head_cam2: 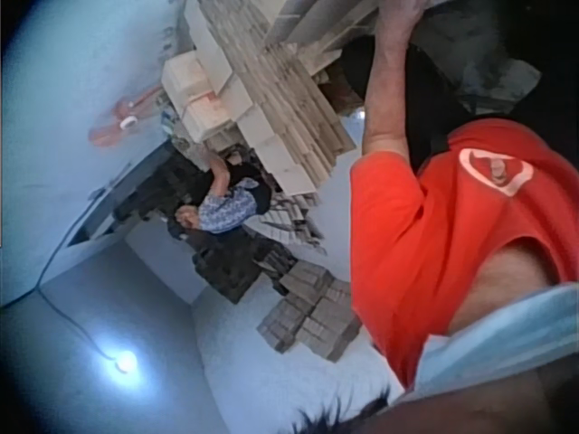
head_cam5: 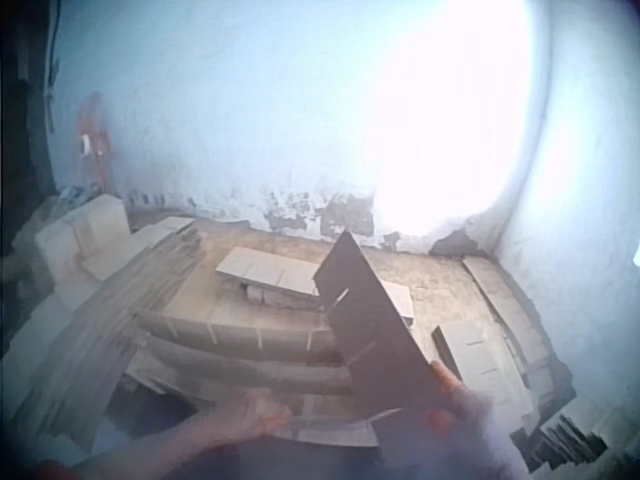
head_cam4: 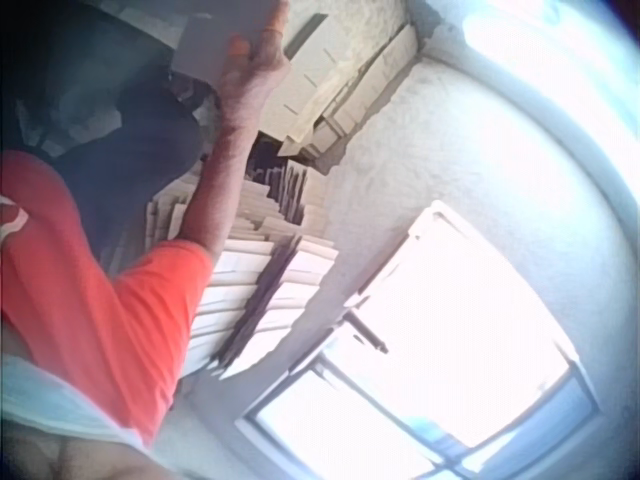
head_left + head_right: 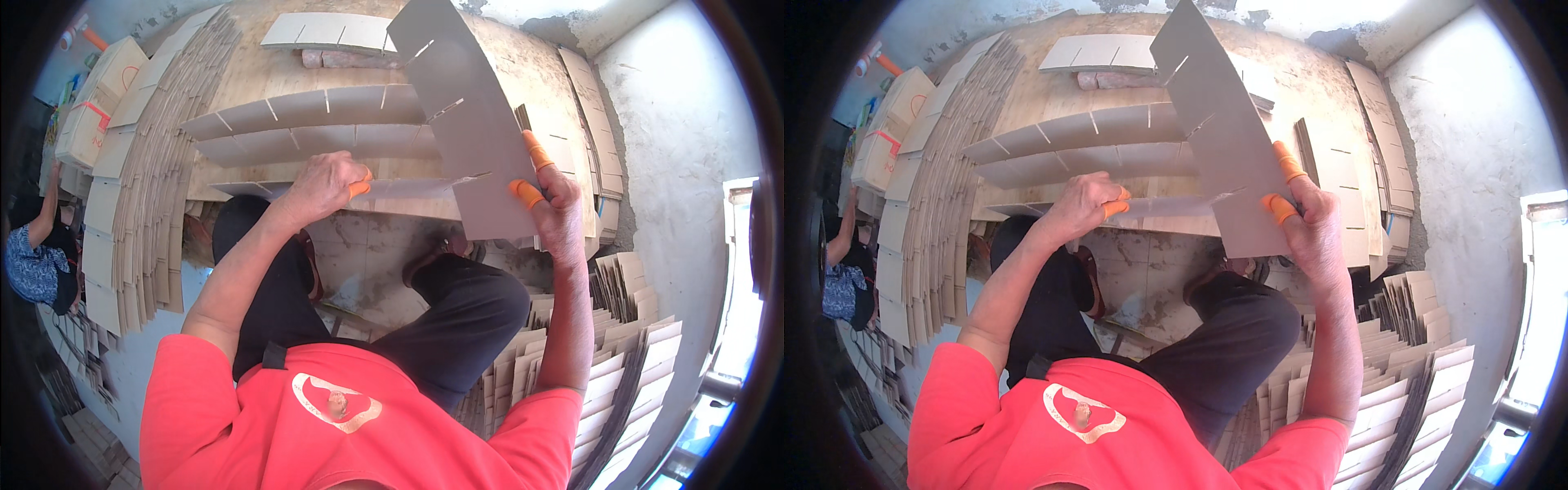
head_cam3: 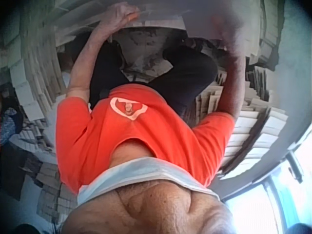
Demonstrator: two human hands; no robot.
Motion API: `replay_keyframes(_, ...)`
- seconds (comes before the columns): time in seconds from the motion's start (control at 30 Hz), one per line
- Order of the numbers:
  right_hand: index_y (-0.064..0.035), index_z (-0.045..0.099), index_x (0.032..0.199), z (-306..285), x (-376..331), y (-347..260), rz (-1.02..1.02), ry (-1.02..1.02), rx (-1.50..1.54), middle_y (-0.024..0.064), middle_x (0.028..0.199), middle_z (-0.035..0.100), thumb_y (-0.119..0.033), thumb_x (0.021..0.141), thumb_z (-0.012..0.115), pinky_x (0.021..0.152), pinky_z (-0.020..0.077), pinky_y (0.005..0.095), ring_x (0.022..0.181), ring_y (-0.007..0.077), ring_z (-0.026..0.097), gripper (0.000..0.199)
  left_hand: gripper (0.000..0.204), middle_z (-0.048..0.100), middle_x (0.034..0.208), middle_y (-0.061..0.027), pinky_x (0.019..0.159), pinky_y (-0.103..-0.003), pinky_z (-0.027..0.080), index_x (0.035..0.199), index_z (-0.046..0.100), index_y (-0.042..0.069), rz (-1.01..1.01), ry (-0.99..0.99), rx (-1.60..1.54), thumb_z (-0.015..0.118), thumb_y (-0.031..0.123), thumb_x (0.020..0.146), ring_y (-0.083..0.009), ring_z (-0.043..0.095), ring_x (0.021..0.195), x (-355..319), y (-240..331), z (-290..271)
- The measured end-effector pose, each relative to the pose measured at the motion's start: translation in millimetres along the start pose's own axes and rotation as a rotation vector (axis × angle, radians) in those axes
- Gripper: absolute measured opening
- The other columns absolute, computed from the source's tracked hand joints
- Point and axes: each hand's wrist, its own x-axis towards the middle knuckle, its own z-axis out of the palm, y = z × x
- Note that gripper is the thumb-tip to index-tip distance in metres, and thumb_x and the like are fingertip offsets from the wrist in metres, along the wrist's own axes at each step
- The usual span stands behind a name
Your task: The person sits on the floor and repeatedly folds pre-scored cardboard sheets into multi-compartment dividers. They pick up flat sheets, fold along scored lines to form a grid of compartments, and place the finished dividers into a growing stack. The process is continuous and repetitive.
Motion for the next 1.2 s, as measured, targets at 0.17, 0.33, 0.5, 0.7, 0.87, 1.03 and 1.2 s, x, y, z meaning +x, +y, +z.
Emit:
replay_keyframes(0.17,-0.0086,0.05,0.138,6.0,1.2,1.5,0.023,-0.053,0.011,0.0087,0.066,0.052,0.007,0.078,0.061,0.063,0.0452,0.0229,0.061,0.009,0.047,0.063,0.015,0.061,0.067,-0.0124,0.063,-0.041,0.047,0.08,0.069,0.003,-0.031,-0.014,-0.012,0.069,0.018,0.077,-0.0287,0.058,0.07,-1.0,2.7,-1.4)
replay_keyframes(0.33,-0.0089,0.046,0.141,28.7,-2.1,19.6,-0.048,-0.096,0.051,0.0167,0.073,0.059,0.007,0.08,0.06,0.066,0.0476,0.0256,0.062,0.0149,0.054,0.065,0.026,0.061,0.069,-0.0156,0.067,-0.044,0.048,0.078,0.067,0.002,0.023,0.01,-0.051,0.071,0.028,0.078,-0.0332,0.059,0.073,6.0,10.4,-9.5)
replay_keyframes(0.5,-0.0046,0.042,0.142,32.6,-3.3,21.4,-0.087,-0.109,-0.044,0.0193,0.077,0.061,0.007,0.081,0.059,0.065,0.0478,0.0263,0.061,0.0192,0.056,0.065,0.028,0.063,0.071,-0.0144,0.068,-0.044,0.05,0.08,0.066,0.0,0.061,0.371,0.169,0.074,0.026,0.075,-0.0333,0.06,0.073,48.0,-24.5,-27.6)
replay_keyframes(0.7,-0.0026,0.042,0.142,36.1,-2.8,25.9,-0.139,-0.104,0.011,0.0168,0.074,0.06,0.007,0.08,0.058,0.064,0.0472,0.0271,0.06,0.0172,0.053,0.064,0.017,0.066,0.079,-0.0174,0.068,-0.045,0.051,0.09,0.067,0.001,-0.063,0.156,0.519,0.072,0.01,0.076,-0.0362,0.064,0.079,102.1,-81.0,-22.4)
replay_keyframes(0.87,-0.0016,0.044,0.141,41.4,-3.2,30.9,-0.211,-0.086,0.035,0.0166,0.071,0.058,0.007,0.08,0.058,0.065,0.0475,0.0288,0.061,0.0185,0.054,0.063,0.011,0.065,0.081,-0.022,0.067,-0.047,0.052,0.083,0.066,0.0,-0.133,0.108,0.447,0.068,0.005,0.073,-0.0387,0.065,0.08,109.6,-100.3,-13.0)
replay_keyframes(1.03,0.0005,0.047,0.136,46.2,6.1,29.5,-0.037,-0.236,0.007,0.0237,0.074,0.059,0.007,0.078,0.059,0.067,0.049,0.0356,0.067,0.0344,0.06,0.059,0.003,0.064,0.073,-0.0221,0.063,-0.045,0.053,0.072,0.064,0.001,-0.072,0.147,0.415,0.063,0.001,0.069,-0.0372,0.066,0.073,114.4,-89.4,-10.3)
replay_keyframes(1.2,-0.0017,0.045,0.139,44.8,24.2,15.7,-0.03,-0.333,-0.077,0.0253,0.079,0.059,0.001,0.078,0.062,0.073,0.0495,0.0313,0.067,0.0296,0.059,0.063,0.007,0.064,0.078,-0.0221,0.067,-0.046,0.052,0.079,0.066,0.001,-0.18,0.104,0.373,0.066,0.001,0.072,-0.038,0.065,0.079,115.9,-95.8,-11.8)
